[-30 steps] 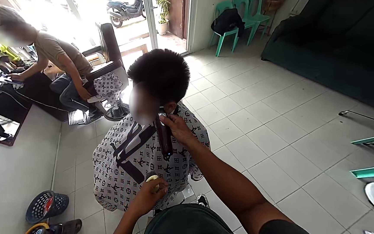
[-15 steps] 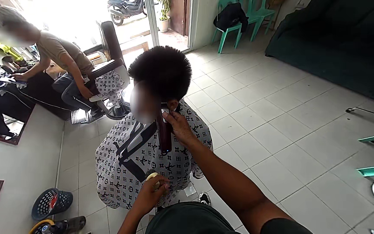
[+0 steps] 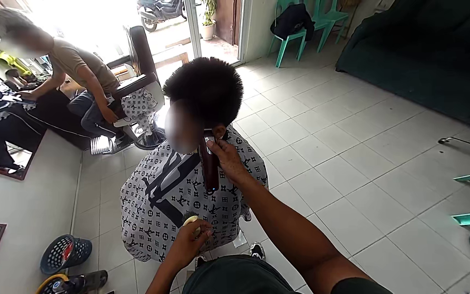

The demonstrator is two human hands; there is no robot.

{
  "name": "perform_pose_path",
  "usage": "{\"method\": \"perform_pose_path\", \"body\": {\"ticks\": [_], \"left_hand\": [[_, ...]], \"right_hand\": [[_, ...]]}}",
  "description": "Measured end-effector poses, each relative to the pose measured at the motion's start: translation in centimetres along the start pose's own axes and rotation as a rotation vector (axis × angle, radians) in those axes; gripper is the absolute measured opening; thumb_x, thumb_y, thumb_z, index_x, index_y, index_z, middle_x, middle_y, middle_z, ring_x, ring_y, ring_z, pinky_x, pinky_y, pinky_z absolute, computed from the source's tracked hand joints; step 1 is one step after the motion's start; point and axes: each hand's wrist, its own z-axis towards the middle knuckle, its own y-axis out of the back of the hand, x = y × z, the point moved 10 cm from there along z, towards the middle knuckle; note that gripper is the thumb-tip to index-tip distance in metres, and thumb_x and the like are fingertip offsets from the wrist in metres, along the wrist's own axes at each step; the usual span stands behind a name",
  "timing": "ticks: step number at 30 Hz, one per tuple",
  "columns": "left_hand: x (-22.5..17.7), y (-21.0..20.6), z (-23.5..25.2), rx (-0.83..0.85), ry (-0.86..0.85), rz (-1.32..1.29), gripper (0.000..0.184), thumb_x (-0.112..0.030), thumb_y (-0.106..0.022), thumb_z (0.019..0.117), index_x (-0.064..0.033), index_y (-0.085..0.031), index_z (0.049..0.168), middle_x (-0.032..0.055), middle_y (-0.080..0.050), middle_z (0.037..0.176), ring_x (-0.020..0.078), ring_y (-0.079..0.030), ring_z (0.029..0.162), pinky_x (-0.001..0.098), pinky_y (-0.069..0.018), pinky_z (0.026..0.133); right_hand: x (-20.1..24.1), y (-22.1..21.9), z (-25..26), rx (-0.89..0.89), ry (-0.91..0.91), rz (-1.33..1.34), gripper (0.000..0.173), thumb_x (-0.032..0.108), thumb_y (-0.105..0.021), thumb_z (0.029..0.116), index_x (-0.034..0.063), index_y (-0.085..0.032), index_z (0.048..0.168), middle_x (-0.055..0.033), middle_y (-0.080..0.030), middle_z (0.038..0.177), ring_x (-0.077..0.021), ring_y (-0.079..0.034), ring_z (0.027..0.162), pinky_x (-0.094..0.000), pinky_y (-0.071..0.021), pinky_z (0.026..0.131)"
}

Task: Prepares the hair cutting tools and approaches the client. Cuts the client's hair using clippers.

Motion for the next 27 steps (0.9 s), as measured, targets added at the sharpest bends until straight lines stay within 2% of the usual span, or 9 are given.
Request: {"method": "perform_pose_path", "body": {"ticks": [12,16,17,20,21,22,24,25,27], "left_hand": [[-0.6,0.1,0.2,0.04,0.029,-0.015,0.023,-0.021,-0.061,0.1032,-0.006,-0.069,0.118,0.0035,-0.075,0.097,0.0097,-0.073,0.076,0.0277,-0.0612,0.065],[-2.2,1.4,1.0,0.089,0.032,-0.139,0.022,-0.019,-0.062,0.1028,-0.007,-0.068,0.12,0.0008,-0.076,0.098,0.0096,-0.074,0.075,0.0277,-0.0621,0.061],[-3.5,3.3,1.4,-0.008,-0.014,-0.21,0.022,-0.015,-0.063,0.1017,-0.0052,-0.067,0.121,0.0016,-0.076,0.099,0.0104,-0.074,0.075,0.0278,-0.062,0.059],[-9.7,11.7,2.8,-0.565,-0.239,-0.367,0.029,-0.009,-0.054,0.1013,0.0028,-0.058,0.127,0.0064,-0.074,0.105,0.012,-0.073,0.08,0.0264,-0.0595,0.058],[-12.3,13.1,3.9,-0.625,-0.275,-0.305,0.028,-0.011,-0.051,0.103,0.0035,-0.058,0.126,0.0067,-0.072,0.103,0.0109,-0.071,0.08,0.0254,-0.0576,0.058],[-14.9,12.8,5.5,-0.526,-0.276,-0.182,0.028,-0.013,-0.052,0.1043,0.0039,-0.06,0.125,0.0087,-0.071,0.102,0.0111,-0.069,0.078,0.0266,-0.0567,0.06],[-19.3,9.1,9.1,-0.067,-0.255,0.129,0.029,-0.021,-0.058,0.1048,-0.0025,-0.067,0.126,0.0086,-0.073,0.096,0.0109,-0.067,0.071,0.0286,-0.0566,0.061],[-21.3,7.7,10.1,0.081,-0.292,0.19,0.028,-0.022,-0.062,0.1035,-0.0057,-0.069,0.124,0.0053,-0.074,0.092,0.0081,-0.066,0.066,0.0259,-0.0552,0.058],[-24.4,8.1,11.0,0.096,-0.393,0.002,0.025,-0.017,-0.058,0.1042,-0.0035,-0.067,0.123,0.0007,-0.073,0.088,0.0037,-0.065,0.064,0.0202,-0.0535,0.055]], "right_hand": [[-0.1,0.3,0.3,0.011,-0.081,0.055,0.033,0.028,-0.054,0.1073,-0.0041,-0.063,0.109,-0.0151,-0.068,0.09,-0.0214,-0.069,0.08,-0.0373,-0.0601,0.077],[0.7,0.5,-0.6,0.018,0.052,0.085,0.03,0.023,-0.05,0.1073,-0.0045,-0.061,0.114,-0.0122,-0.068,0.091,-0.019,-0.07,0.079,-0.0368,-0.0614,0.076],[0.8,0.9,-1.5,0.045,0.057,0.078,0.029,0.022,-0.05,0.1059,-0.0041,-0.061,0.113,-0.0096,-0.068,0.09,-0.0173,-0.07,0.077,-0.0363,-0.0621,0.074],[-0.3,4.1,-4.6,0.052,-0.012,0.083,0.025,0.025,-0.05,0.0998,0.0034,-0.063,0.099,-0.0019,-0.068,0.077,-0.0129,-0.068,0.062,-0.032,-0.0612,0.06],[-1.0,5.6,-5.3,0.004,-0.013,0.154,0.028,0.028,-0.05,0.0989,0.0035,-0.064,0.101,-0.0025,-0.069,0.078,-0.0135,-0.068,0.062,-0.032,-0.0615,0.058],[-1.8,6.9,-6.0,-0.048,0.0,0.239,0.033,0.033,-0.048,0.1,0.0038,-0.061,0.107,-0.003,-0.07,0.08,-0.0138,-0.069,0.063,-0.0317,-0.0616,0.059],[-2.8,8.7,-7.3,-0.085,0.052,0.386,0.05,0.049,-0.041,0.1047,0.0044,-0.053,0.125,-0.0049,-0.07,0.09,-0.0154,-0.07,0.071,-0.0323,-0.0619,0.065],[-2.9,9.2,-7.8,-0.082,0.07,0.439,0.057,0.056,-0.037,0.1054,0.0058,-0.052,0.127,-0.0055,-0.071,0.09,-0.0162,-0.07,0.072,-0.0327,-0.0615,0.066],[-3.2,10.2,-8.9,-0.064,0.049,0.453,0.066,0.06,-0.02,0.1065,0.0073,-0.055,0.126,-0.003,-0.07,0.085,-0.0128,-0.067,0.067,-0.029,-0.0594,0.061]]}}
